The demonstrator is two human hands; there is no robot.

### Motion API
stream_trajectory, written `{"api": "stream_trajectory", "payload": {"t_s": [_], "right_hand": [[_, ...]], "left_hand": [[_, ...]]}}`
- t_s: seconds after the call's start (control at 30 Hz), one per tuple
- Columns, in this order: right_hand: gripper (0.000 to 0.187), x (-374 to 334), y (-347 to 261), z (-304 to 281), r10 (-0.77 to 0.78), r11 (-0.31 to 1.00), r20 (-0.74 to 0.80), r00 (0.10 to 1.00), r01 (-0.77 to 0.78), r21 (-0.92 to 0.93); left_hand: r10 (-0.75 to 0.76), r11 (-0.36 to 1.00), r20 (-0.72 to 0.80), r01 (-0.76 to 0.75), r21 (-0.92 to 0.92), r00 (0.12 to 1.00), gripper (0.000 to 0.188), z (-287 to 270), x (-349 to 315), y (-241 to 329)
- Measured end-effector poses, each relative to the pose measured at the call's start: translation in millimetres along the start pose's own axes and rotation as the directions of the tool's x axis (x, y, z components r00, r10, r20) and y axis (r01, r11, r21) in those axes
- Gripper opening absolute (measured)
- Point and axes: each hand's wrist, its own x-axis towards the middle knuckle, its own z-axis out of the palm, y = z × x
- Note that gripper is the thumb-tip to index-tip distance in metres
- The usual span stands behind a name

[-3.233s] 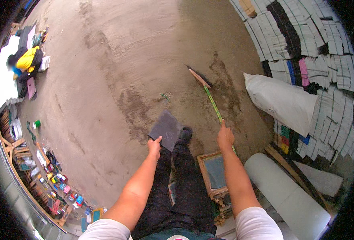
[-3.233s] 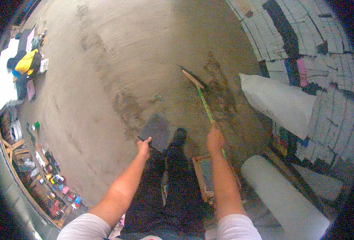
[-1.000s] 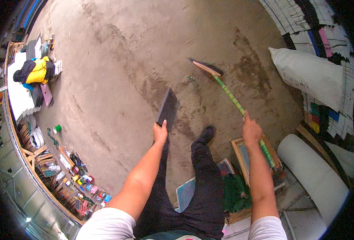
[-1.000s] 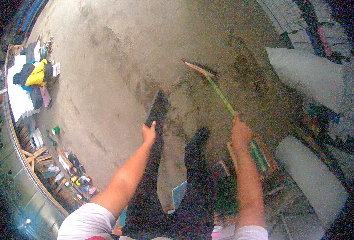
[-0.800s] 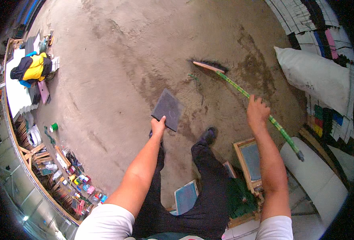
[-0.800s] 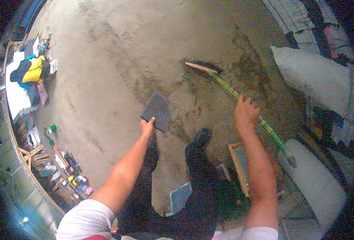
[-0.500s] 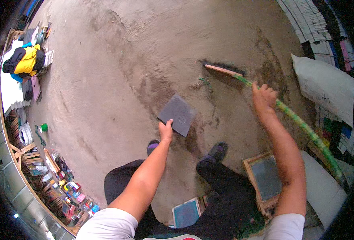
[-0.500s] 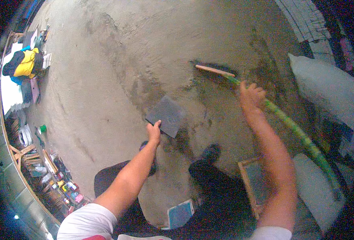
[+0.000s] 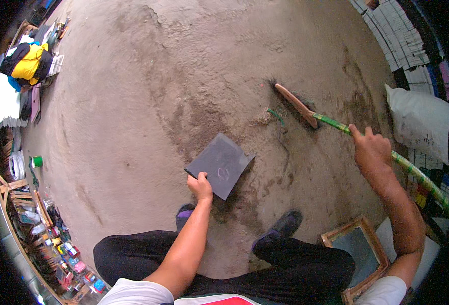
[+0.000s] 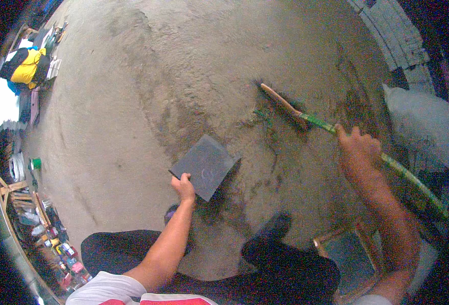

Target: The person collects small debris and a dark rectangular object into a white sack, then sweeps the floor with a broom and dustpan, transferring the swept debris into the sack. The person moves around a cluttered workshop area while performing the cleaning.

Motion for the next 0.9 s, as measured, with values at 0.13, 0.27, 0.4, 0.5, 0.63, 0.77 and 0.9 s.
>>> {"api": "stream_trajectory", "payload": {"t_s": [0.13, 0.27, 0.4, 0.5, 0.63, 0.77, 0.9], "right_hand": [[0.049, -16.4, -20.6, 3.6, 0.005, 1.0, -0.028, 1.0, -0.005, 0.015], [0.042, -28.0, -30.6, -1.2, -0.025, 0.999, -0.007, 1.0, 0.025, 0.044], [0.041, -31.3, -26.6, -9.1, 0.024, 0.997, -0.048, 0.999, -0.02, 0.078], [0.04, -34.6, -18.3, 10.4, 0.05, 0.999, -0.214, 0.976, -0.053, -0.011], [0.036, -20.9, -33.2, 35.2, 0.036, 0.989, -0.39, 0.92, -0.088, -0.117], [0.031, -22.3, -55.6, 33.5, -0.104, 0.985, -0.443, 0.89, 0.03, -0.169], [0.027, -24.2, -61.6, 23.3, -0.168, 0.981, -0.46, 0.872, 0.1, -0.169]], "left_hand": [[-0.005, 0.999, -0.041, 0.007, 0.045, 0.999, 0.021, 4.8, -7.1, -6.6], [-0.067, 0.995, -0.062, 0.072, 0.068, 0.996, 0.028, 14.3, -7.4, -19.4], [-0.039, 0.992, 0.008, 0.039, -0.117, 0.999, 0.034, 23.8, -6.5, -29.4], [0.051, 0.999, 0.073, -0.051, -0.005, 0.996, 0.041, 29.9, -21.5, -2.2], [0.176, 0.982, 0.032, -0.178, 0.067, 0.984, 0.043, 36.5, -13.3, -4.8], [0.092, 0.967, 0.049, -0.101, 0.235, 0.995, 0.044, 58.2, -12.1, 19.2], [0.064, 0.935, 0.022, -0.068, 0.349, 0.998, 0.049, 75.8, -13.5, 21.6]]}}
